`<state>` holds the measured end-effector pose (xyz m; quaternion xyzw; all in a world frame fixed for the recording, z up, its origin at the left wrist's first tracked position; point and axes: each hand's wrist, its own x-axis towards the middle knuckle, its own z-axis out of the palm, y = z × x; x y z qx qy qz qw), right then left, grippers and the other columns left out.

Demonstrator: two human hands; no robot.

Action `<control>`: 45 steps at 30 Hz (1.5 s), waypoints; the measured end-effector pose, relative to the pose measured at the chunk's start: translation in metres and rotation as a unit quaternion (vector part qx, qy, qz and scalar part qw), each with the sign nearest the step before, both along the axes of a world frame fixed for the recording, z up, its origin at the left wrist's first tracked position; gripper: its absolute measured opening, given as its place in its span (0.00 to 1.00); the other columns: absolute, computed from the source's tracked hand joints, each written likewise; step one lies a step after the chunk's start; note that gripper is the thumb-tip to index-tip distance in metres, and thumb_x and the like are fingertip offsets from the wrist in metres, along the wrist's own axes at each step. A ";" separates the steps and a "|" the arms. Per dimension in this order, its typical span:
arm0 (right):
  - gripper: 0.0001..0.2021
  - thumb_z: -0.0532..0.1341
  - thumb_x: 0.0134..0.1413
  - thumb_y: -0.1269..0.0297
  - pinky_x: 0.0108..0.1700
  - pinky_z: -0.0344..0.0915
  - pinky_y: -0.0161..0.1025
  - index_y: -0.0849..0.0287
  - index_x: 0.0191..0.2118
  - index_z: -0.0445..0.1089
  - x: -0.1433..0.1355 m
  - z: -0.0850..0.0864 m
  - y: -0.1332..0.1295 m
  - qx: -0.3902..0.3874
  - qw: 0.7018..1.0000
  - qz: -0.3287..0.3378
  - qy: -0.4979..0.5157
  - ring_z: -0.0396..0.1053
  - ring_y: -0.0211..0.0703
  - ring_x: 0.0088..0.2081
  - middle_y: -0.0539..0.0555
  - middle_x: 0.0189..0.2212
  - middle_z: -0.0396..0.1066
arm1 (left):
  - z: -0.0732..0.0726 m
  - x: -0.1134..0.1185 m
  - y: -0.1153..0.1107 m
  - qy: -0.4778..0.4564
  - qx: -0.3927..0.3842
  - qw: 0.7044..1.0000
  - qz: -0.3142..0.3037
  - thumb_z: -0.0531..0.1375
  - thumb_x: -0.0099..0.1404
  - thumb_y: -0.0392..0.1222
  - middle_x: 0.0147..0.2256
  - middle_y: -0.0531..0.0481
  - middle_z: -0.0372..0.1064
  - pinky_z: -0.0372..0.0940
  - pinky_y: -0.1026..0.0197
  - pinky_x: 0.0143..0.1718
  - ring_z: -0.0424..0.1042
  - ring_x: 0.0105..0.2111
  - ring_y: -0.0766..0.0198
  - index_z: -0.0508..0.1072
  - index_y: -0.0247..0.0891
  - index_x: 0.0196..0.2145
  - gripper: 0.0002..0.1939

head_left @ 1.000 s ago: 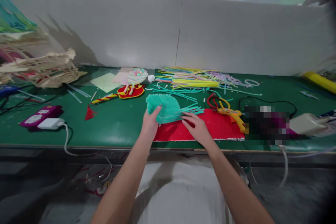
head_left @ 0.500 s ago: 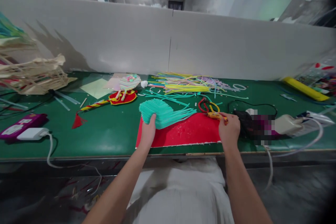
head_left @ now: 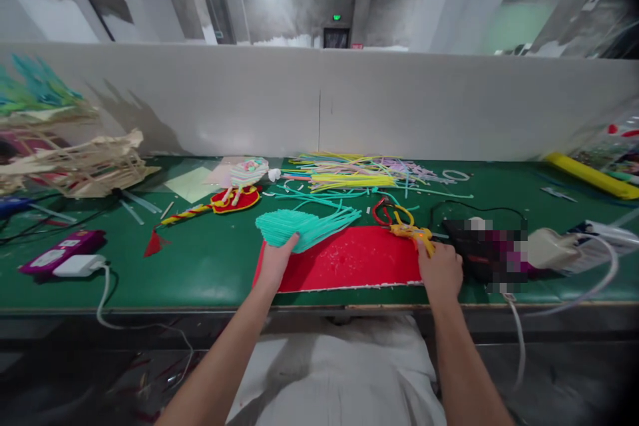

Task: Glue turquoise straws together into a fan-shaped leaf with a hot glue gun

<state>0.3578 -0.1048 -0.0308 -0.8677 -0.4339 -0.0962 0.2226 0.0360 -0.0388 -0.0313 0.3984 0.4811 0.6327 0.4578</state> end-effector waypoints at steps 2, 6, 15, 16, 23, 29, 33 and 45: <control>0.19 0.48 0.60 0.58 0.38 0.57 0.44 0.67 0.44 0.69 -0.001 0.000 0.000 0.005 1.000 0.003 -0.001 0.64 0.55 0.42 0.65 0.41 0.69 | -0.003 -0.001 0.001 0.019 0.010 1.000 -0.004 0.69 0.47 0.43 0.51 0.42 0.68 0.57 0.50 0.57 0.66 0.53 0.52 0.71 0.36 0.48 0.29; 0.21 0.45 0.61 0.56 0.39 0.57 0.43 0.66 0.46 0.66 -0.005 0.006 -0.001 0.097 0.994 -0.008 0.044 0.67 0.54 0.40 0.64 0.38 0.71 | 0.009 0.003 -0.002 -0.043 -0.042 0.998 -0.018 0.70 0.45 0.38 0.51 0.43 0.69 0.61 0.48 0.55 0.67 0.52 0.51 0.71 0.37 0.46 0.29; 0.29 0.48 0.54 0.41 0.32 0.60 0.39 0.62 0.50 0.61 -0.073 0.046 0.029 0.211 0.941 0.150 0.219 0.70 0.51 0.35 0.62 0.36 0.72 | 0.041 0.045 0.014 -0.287 -0.107 0.952 -0.005 0.61 0.55 0.26 0.34 0.52 0.74 0.72 0.59 0.37 0.74 0.31 0.65 0.72 0.36 0.34 0.10; 0.31 0.52 0.51 0.40 0.33 0.61 0.39 0.62 0.51 0.61 -0.081 0.045 0.034 0.202 0.943 0.168 0.204 0.70 0.52 0.36 0.63 0.38 0.72 | 0.038 0.049 0.017 -0.283 -0.109 0.953 0.005 0.61 0.55 0.27 0.34 0.52 0.74 0.72 0.59 0.37 0.74 0.31 0.64 0.72 0.36 0.34 0.09; 0.29 0.54 0.51 0.46 0.40 0.65 0.44 0.62 0.53 0.63 -0.093 0.017 0.049 0.180 0.955 0.195 0.130 0.68 0.55 0.46 0.64 0.48 0.68 | 0.021 0.053 0.022 -0.245 -0.092 0.965 0.002 0.64 0.53 0.30 0.32 0.51 0.75 0.70 0.62 0.33 0.75 0.33 0.62 0.73 0.37 0.34 0.10; 0.34 0.55 0.50 0.44 0.45 0.66 0.48 0.66 0.56 0.61 -0.095 0.011 0.047 0.200 0.953 0.204 0.101 0.64 0.59 0.52 0.68 0.52 0.65 | 0.036 0.045 0.018 -0.357 -0.125 0.924 -0.061 0.59 0.58 0.31 0.22 0.54 0.70 0.65 0.70 0.21 0.68 0.18 0.70 0.68 0.35 0.29 0.03; 0.33 0.55 0.50 0.46 0.44 0.67 0.48 0.67 0.56 0.62 -0.098 0.009 0.049 0.196 0.952 0.222 0.079 0.64 0.60 0.52 0.70 0.52 0.64 | 0.037 0.043 0.019 -0.374 -0.131 0.915 -0.081 0.59 0.58 0.31 0.21 0.53 0.69 0.65 0.71 0.21 0.67 0.18 0.71 0.67 0.35 0.28 0.03; 0.27 0.53 0.53 0.54 0.39 0.68 0.44 0.64 0.55 0.64 -0.094 0.011 0.048 0.199 0.954 0.219 0.043 0.68 0.54 0.45 0.66 0.47 0.65 | 0.027 0.045 0.024 -0.374 -0.137 0.910 -0.112 0.62 0.56 0.31 0.22 0.53 0.69 0.67 0.70 0.23 0.69 0.19 0.71 0.67 0.35 0.28 0.05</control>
